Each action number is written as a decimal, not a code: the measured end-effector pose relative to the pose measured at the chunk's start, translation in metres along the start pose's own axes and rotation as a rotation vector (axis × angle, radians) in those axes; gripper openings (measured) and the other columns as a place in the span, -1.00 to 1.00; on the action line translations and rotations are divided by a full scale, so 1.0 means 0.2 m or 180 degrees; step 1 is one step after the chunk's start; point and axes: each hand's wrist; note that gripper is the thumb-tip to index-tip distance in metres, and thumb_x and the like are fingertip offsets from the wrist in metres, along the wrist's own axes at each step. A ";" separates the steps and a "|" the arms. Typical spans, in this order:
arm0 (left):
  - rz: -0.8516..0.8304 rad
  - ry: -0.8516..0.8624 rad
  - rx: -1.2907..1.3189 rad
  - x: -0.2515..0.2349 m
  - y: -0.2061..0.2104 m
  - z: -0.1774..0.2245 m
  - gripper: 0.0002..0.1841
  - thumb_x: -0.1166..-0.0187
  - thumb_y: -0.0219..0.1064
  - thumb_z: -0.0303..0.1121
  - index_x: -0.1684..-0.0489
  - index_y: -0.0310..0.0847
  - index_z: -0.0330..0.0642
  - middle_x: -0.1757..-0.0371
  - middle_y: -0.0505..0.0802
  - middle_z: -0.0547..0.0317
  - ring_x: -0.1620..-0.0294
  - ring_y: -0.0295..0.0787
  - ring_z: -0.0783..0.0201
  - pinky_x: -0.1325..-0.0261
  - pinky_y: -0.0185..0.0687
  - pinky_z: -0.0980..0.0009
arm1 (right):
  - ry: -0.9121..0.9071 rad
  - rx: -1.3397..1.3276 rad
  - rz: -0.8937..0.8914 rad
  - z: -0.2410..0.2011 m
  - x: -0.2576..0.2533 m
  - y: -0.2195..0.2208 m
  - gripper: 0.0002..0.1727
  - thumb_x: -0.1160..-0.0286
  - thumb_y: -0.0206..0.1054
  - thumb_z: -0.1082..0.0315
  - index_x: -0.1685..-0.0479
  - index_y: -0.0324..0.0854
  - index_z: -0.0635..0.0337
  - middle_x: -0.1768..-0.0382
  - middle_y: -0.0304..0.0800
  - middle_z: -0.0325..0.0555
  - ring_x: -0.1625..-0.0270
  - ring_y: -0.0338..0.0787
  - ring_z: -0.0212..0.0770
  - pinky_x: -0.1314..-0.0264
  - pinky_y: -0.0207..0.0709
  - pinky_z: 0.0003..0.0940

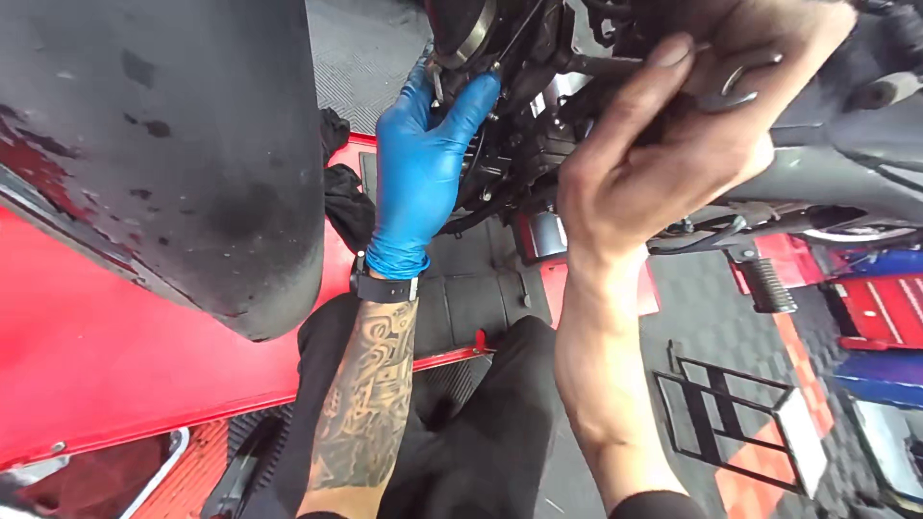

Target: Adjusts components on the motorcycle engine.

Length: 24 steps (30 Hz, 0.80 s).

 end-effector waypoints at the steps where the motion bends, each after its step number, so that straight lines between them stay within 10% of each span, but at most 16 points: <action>1: 0.0012 -0.0026 -0.0012 0.01 0.00 0.00 -0.61 -0.66 0.38 -0.35 -0.34 0.60 -0.39 -0.14 0.89 0.08 -0.14 0.87 0.35 -0.23 0.83 0.38 | -0.0020 0.0134 -0.0001 -0.01 0.00 0.00 -0.76 -0.59 0.20 0.50 0.03 0.61 0.61 0.37 0.78 0.05 0.36 0.72 -0.36 0.39 0.50 -0.45; 14: -0.0007 0.0025 0.0040 0.00 0.00 -0.01 -0.64 -0.62 0.43 -0.37 -0.27 0.63 -0.41 -0.06 0.91 0.06 -0.06 0.89 0.33 -0.18 0.85 0.38 | 0.0244 0.0179 0.0133 -0.07 0.34 -0.01 -0.68 -0.66 0.24 0.41 -0.13 0.77 0.48 0.17 0.84 0.11 0.14 0.83 -0.21 0.12 0.69 -0.41; 24: -0.0001 0.0060 0.0107 0.00 0.00 -0.01 -0.67 -0.62 0.43 -0.39 -0.23 0.64 -0.39 -0.05 0.90 0.06 -0.05 0.89 0.33 -0.16 0.85 0.38 | -0.0038 -0.0132 0.0020 0.03 0.40 0.05 -0.45 -0.73 -0.06 0.17 -0.17 0.77 0.41 0.14 0.72 0.11 0.03 0.64 -0.15 -0.10 0.46 -0.33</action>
Point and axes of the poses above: each hand's wrist, its own x-axis away from the middle knuckle, its own y-axis out of the palm, z = x × y
